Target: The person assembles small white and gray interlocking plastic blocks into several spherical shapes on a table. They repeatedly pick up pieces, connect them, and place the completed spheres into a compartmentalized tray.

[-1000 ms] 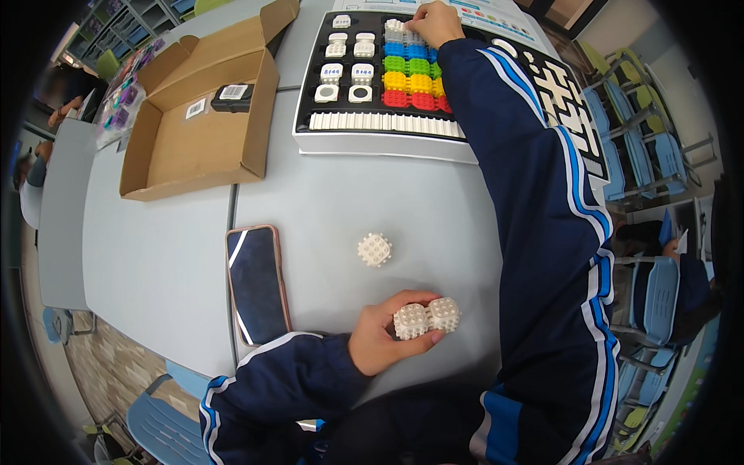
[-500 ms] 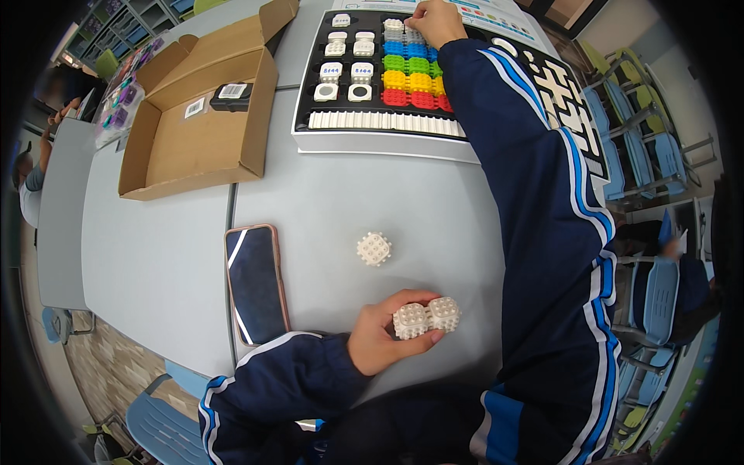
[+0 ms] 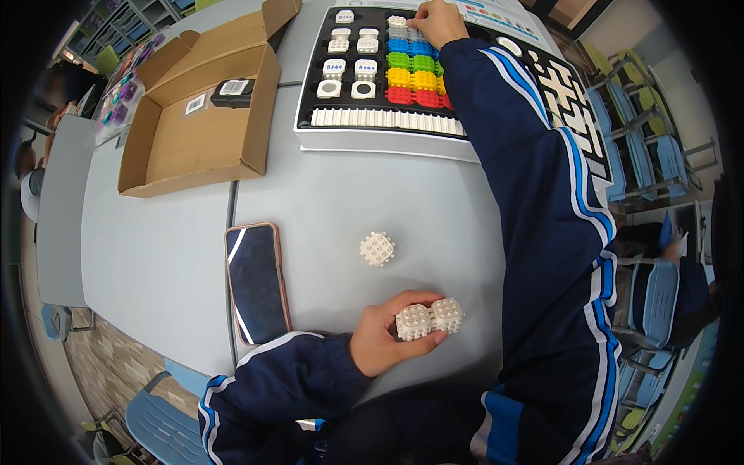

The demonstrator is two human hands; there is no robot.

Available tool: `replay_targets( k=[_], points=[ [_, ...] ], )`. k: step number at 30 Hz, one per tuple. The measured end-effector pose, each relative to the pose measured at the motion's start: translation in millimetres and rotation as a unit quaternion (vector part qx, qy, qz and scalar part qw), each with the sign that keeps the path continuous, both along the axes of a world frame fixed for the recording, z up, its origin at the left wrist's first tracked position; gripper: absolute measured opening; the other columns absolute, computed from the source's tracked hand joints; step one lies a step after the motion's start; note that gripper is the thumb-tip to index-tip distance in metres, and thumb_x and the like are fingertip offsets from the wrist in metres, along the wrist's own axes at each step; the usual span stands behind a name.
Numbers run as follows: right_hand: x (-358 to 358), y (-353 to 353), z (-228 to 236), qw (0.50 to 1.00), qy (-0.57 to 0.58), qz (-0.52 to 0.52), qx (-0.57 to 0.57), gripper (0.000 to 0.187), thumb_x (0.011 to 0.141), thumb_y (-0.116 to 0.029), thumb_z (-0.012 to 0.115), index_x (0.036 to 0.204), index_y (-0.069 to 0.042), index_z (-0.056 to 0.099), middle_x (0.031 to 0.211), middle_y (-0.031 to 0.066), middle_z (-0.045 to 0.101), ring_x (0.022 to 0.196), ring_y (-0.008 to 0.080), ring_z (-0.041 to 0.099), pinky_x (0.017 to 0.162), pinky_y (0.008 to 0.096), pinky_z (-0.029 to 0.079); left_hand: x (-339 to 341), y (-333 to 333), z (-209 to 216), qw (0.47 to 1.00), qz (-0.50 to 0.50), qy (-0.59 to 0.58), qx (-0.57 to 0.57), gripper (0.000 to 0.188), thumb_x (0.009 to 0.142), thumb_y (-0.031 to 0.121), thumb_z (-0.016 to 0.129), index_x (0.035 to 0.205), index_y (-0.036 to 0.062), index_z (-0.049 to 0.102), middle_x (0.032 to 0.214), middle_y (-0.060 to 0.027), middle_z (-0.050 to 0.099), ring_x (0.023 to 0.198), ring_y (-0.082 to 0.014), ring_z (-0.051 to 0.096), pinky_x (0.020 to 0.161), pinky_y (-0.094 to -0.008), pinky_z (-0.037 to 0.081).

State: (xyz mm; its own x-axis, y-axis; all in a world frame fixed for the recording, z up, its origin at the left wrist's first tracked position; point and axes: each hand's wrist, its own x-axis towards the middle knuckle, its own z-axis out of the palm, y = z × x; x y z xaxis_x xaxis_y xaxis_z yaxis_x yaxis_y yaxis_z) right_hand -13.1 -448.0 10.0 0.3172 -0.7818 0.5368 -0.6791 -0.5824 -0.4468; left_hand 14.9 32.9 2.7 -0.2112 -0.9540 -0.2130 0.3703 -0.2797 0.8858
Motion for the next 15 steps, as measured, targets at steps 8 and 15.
replay_targets(
  k=[8, 15],
  points=[
    [-4, 23, 16, 0.999, 0.029, -0.017, 0.016, 0.02, 0.076, -0.021, 0.076, 0.086, -0.004, 0.074, 0.086, 0.0217, 0.07, 0.085, 0.0379, 0.068, 0.077, 0.0462, 0.054, 1, 2, 0, 1.0, 0.0, 0.0, 0.007, 0.045, 0.085, 0.002, 0.074, 0.126, -0.0011, 0.057, 0.111, -0.0075, 0.069, 0.101, -0.0113, 0.063, 0.09, -0.027, 0.05],
    [-24, 58, 41, 0.981, 0.028, 0.172, -0.081, 0.023, 0.083, -0.025, 0.072, 0.095, -0.005, 0.073, 0.085, 0.0161, 0.072, 0.079, 0.03, 0.07, 0.074, 0.0401, 0.055, 0, -2, 3, 1.0, -0.003, 0.002, 0.023, 0.043, 0.085, 0.002, 0.074, 0.125, -0.0009, 0.058, 0.107, -0.006, 0.069, 0.096, -0.0097, 0.063, 0.086, -0.0262, 0.051]
  ],
)
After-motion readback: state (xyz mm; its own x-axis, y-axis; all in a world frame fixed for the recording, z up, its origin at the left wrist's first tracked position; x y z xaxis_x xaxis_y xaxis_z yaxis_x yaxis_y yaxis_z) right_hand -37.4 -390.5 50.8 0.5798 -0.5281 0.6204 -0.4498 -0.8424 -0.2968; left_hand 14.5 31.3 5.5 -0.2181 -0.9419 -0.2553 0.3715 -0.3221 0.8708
